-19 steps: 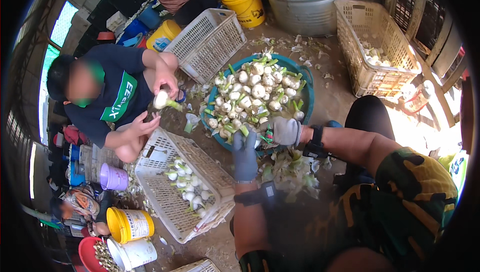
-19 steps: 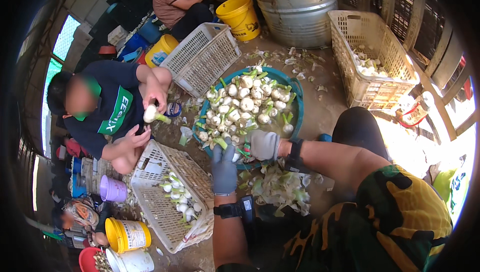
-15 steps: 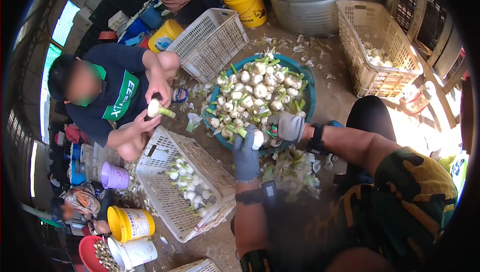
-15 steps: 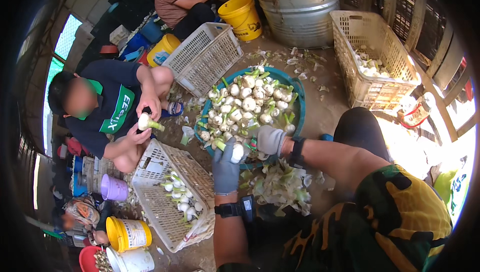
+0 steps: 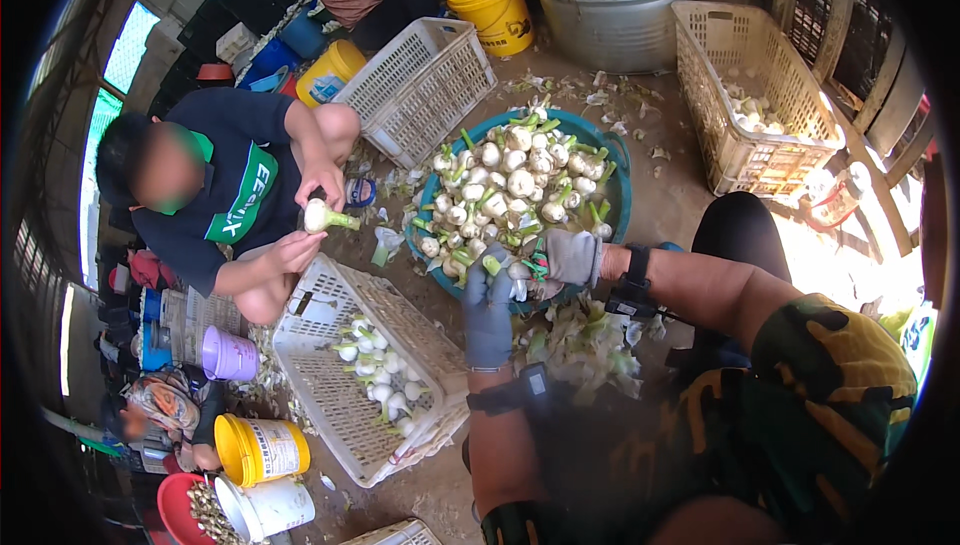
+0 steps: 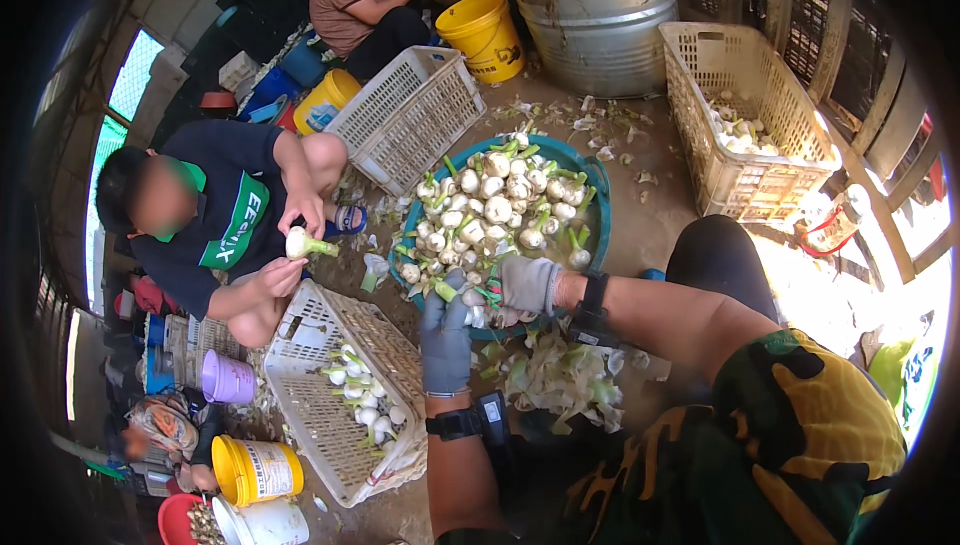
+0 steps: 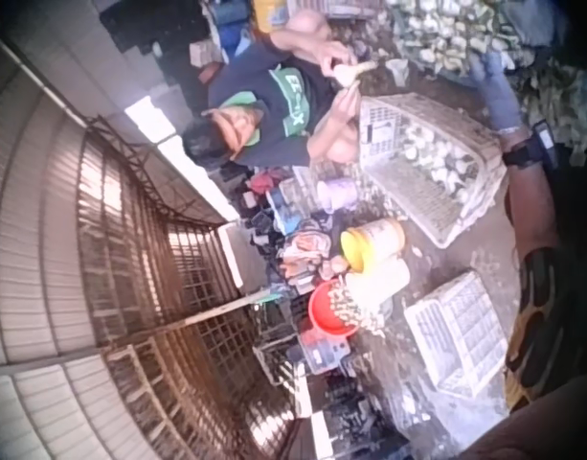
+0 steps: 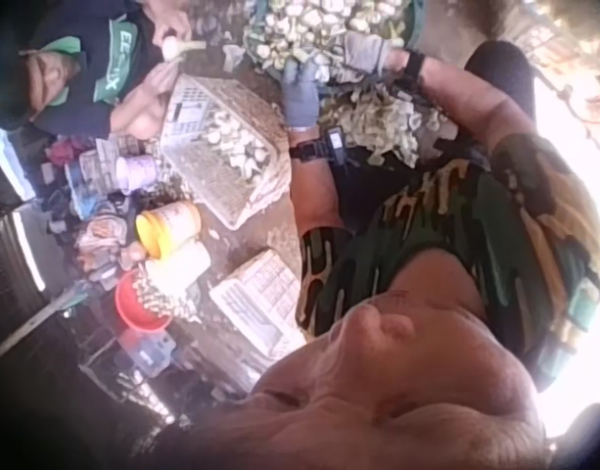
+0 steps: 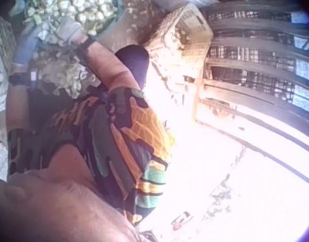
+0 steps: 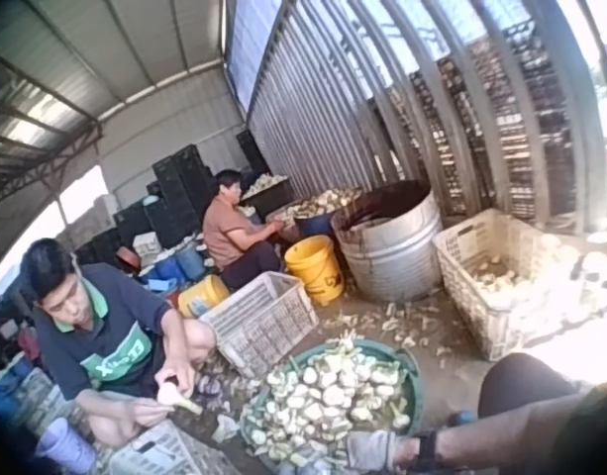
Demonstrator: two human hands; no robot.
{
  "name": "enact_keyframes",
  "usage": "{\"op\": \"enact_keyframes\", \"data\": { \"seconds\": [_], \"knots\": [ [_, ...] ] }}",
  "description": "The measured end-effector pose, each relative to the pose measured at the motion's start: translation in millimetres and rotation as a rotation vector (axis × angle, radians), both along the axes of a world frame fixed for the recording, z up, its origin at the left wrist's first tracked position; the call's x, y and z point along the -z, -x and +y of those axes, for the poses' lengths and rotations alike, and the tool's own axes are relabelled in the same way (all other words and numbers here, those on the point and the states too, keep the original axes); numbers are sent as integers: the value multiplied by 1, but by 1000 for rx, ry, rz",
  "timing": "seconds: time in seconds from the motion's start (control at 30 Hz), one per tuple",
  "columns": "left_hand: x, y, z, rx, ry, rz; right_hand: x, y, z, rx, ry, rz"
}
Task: The person picks up garlic bulbs from a bowl, trims the stems and roots using shears, and places the cleaned bulbs into a white plastic crate.
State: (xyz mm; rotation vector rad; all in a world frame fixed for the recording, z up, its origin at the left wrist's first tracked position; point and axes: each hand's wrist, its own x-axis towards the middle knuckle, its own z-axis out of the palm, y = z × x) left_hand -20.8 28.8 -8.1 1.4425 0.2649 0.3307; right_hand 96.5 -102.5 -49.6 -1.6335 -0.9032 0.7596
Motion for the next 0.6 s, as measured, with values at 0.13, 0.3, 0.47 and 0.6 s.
{"op": "enact_keyframes", "data": {
  "seconds": [0.13,0.3,0.47,0.6],
  "knots": [
    [8,7,9,4,55,-1,-34,17,-11,-57,49,183],
    [-7,7,-1,28,239,-20,17,11,-1,55,-398,313],
    [-3,3,-5,20,54,8,20,0,-5,10,20,-247],
    [1,8,4,24,36,20,10,12,3,38,160,210]
  ]
}}
